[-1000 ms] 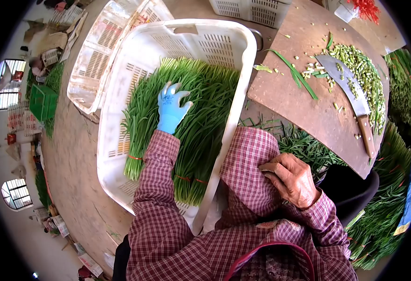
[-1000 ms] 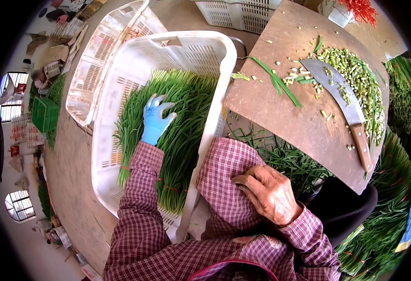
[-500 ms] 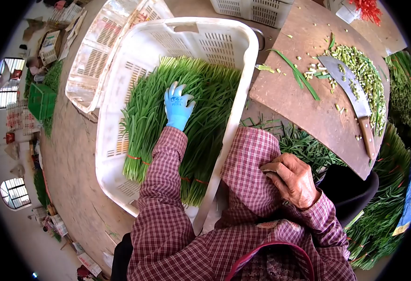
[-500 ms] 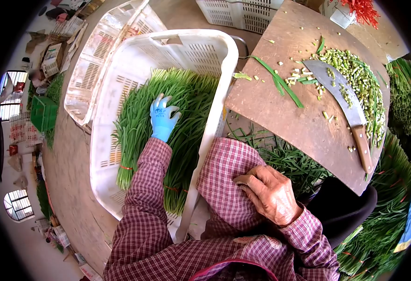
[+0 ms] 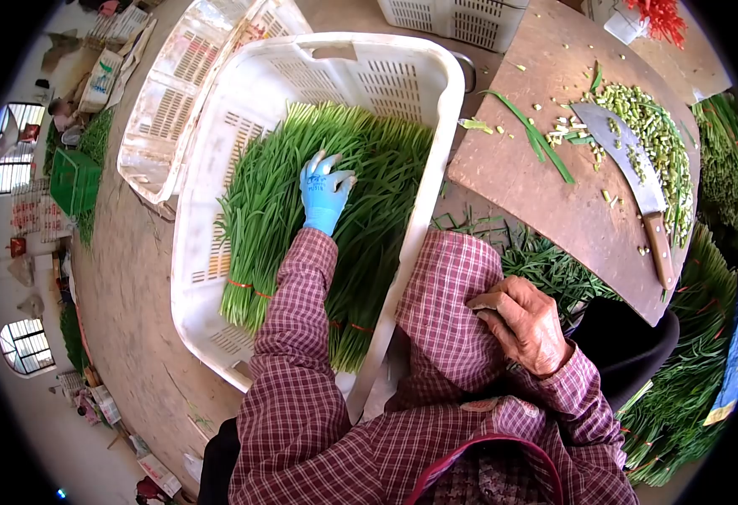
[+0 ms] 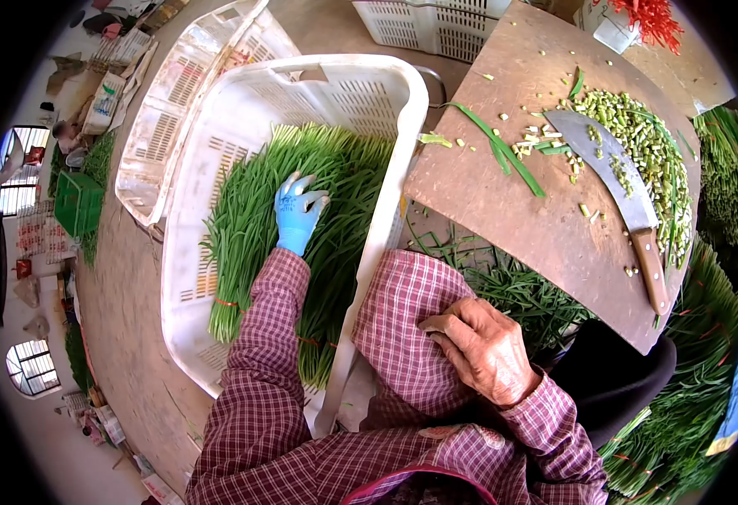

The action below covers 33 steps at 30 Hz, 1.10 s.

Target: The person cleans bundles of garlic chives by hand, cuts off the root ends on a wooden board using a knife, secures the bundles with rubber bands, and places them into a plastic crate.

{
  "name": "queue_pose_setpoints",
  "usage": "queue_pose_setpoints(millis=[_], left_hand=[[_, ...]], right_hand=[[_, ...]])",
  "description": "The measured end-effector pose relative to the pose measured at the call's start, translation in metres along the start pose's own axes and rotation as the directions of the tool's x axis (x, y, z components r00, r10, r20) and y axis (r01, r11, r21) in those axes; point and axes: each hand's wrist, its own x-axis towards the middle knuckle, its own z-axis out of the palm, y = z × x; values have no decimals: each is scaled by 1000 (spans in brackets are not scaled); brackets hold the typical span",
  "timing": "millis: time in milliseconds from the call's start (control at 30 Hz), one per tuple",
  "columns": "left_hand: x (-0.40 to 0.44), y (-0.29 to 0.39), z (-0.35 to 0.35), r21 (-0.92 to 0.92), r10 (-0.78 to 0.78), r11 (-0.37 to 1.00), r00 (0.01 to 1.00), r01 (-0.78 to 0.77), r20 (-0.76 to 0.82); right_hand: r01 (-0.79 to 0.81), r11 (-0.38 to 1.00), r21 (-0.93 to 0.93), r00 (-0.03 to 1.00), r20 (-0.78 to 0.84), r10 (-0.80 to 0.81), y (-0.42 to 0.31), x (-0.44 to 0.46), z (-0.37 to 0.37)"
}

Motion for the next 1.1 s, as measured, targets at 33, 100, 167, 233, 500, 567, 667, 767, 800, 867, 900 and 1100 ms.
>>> queue_pose_setpoints(millis=[33,100,167,233,500,567,667,767,800,867,900,1100], left_hand=[[0,-1,2,-9,-6,1000,1000,6,-1],[0,-2,5,-17,-13,1000,1000,13,-4],[0,-1,7,3,1,1000,1000,-1,-30],[0,2,10,7,-14,1000,999,14,-31],[2,7,20,-11,63,998,994,-64,-85],[7,15,23,-11,62,998,993,-63,-102],[21,27,26,-124,-5,992,988,-14,-154],[45,42,12,-321,-66,947,983,7,-174],[53,63,-13,-400,-113,916,981,41,-157],[65,91,-46,-564,-176,823,974,65,-144],[70,112,-70,-632,-152,771,986,77,-66],[79,171,-119,-813,178,583,976,-1,126]], right_hand=[[0,1000,0,1000,-1,0,0,0,0],[-1,1000,-4,1000,-6,1,0,1,0],[-1,1000,-8,1000,-2,1,0,1,0],[-3,1000,-13,1000,3,3,-1,1,0],[-26,1000,1,999,19,26,-1,2,-1],[-21,1000,6,1000,20,20,-2,1,0],[-14,1000,13,1000,10,14,-2,2,0],[-2,1000,-9,1000,-31,2,-4,-1,0],[20,1000,-13,999,-30,-21,-1,-2,2],[47,997,-59,997,-53,-50,7,-11,7],[60,994,-88,996,-63,-66,13,-17,11],[47,983,-176,979,-186,-80,33,-48,6]])
